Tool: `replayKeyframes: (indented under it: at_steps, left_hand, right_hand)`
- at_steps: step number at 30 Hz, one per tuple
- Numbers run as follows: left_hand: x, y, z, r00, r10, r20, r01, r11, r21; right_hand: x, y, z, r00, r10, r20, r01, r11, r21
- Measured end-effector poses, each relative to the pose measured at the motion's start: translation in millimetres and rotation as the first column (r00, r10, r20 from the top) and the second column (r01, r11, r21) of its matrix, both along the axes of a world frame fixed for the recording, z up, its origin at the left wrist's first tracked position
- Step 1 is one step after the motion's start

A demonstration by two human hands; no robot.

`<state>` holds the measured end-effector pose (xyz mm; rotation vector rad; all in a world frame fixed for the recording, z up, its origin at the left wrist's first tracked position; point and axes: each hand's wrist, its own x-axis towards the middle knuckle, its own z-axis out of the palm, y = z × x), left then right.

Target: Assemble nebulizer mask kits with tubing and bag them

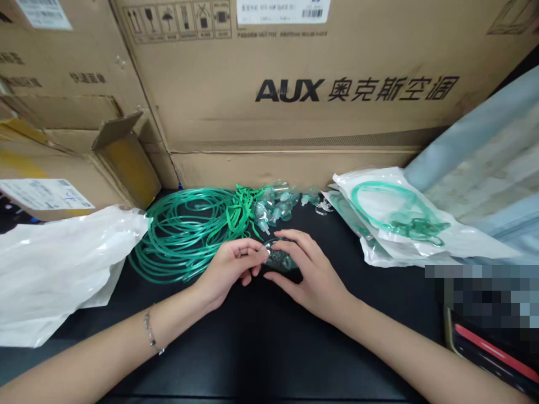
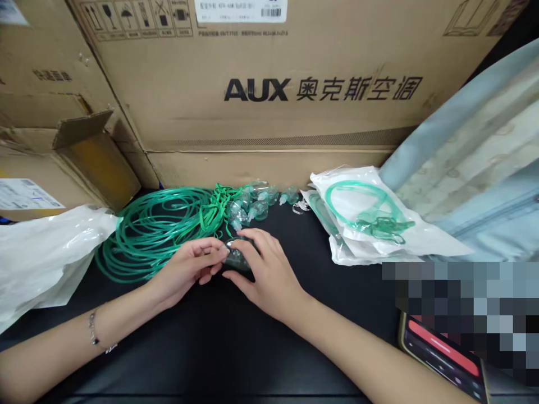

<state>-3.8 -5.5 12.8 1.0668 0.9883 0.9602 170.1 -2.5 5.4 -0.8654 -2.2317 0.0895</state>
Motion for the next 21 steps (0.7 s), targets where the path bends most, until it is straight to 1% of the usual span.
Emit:
replayKeyframes:
  at_steps: [6,11,17,21]
  left_hand:
    - [5.0,-7.5,0.5,0.998,-0.006,0.057,0.008,0.999,-0.043]
    - [3.9,-9.6,3.9,0.992,-0.046,0.114,0.055,0.996,-0.075]
    - [3.1,-10.9,7.0,0.977,-0.047,0.209,0.071,0.992,-0.108]
    - [4.0,-11.0,6.6,0.975,-0.065,0.213,0.088,0.991,-0.101]
  right_hand:
    - [-6.3,-2.9,-2.8,0.987,0.010,-0.159,-0.015,0.999,-0.033]
    - [-5.5,-5.3,1.2,0.982,0.035,-0.188,-0.042,0.999,-0.033]
    - [-2.0,-4.4,2.7,0.974,0.079,-0.215,-0.084,0.996,-0.014]
    - [-1.6,-4.7,3.5,0.969,0.102,-0.224,-0.106,0.994,-0.007]
